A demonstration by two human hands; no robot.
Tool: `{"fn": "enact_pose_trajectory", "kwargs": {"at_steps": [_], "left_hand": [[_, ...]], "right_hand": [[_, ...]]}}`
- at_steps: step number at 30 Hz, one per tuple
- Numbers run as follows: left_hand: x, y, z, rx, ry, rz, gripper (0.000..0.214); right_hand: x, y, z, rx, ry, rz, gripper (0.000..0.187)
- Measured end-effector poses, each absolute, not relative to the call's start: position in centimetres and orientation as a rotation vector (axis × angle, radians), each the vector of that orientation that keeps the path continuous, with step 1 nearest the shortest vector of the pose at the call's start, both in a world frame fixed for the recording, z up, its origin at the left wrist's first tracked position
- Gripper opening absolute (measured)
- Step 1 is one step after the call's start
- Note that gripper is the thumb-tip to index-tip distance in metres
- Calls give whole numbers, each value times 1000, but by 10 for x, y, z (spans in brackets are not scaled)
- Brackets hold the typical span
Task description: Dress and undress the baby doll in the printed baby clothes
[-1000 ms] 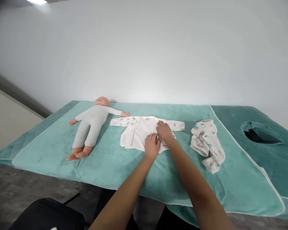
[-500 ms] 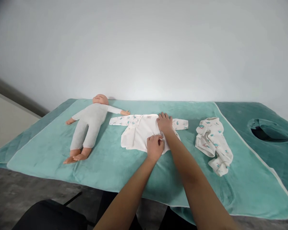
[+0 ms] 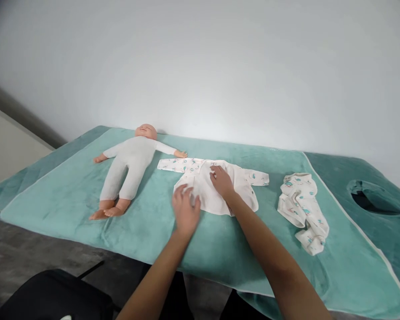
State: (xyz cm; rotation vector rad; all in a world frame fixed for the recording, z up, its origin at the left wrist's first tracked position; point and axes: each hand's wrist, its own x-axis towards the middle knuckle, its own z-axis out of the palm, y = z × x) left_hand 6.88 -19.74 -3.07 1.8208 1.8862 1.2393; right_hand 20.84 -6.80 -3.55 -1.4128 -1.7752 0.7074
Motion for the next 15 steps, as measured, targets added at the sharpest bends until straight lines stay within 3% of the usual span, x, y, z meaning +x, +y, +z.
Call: {"fn": "enact_pose_trajectory", "kwargs": {"at_steps": [4, 9, 15], "left_hand": [[7, -200, -56, 1617, 2282, 1276, 40], [-4, -203, -68, 1827, 2309, 1020, 51], [-1, -200, -61, 1795, 2177, 1068, 40]], "right_hand": [[162, -60, -45, -1487, -1446, 1117, 41], [127, -34, -57, -1443, -1259, 1225, 42], [139, -28, -54, -1306, -1190, 1210, 35]]}}
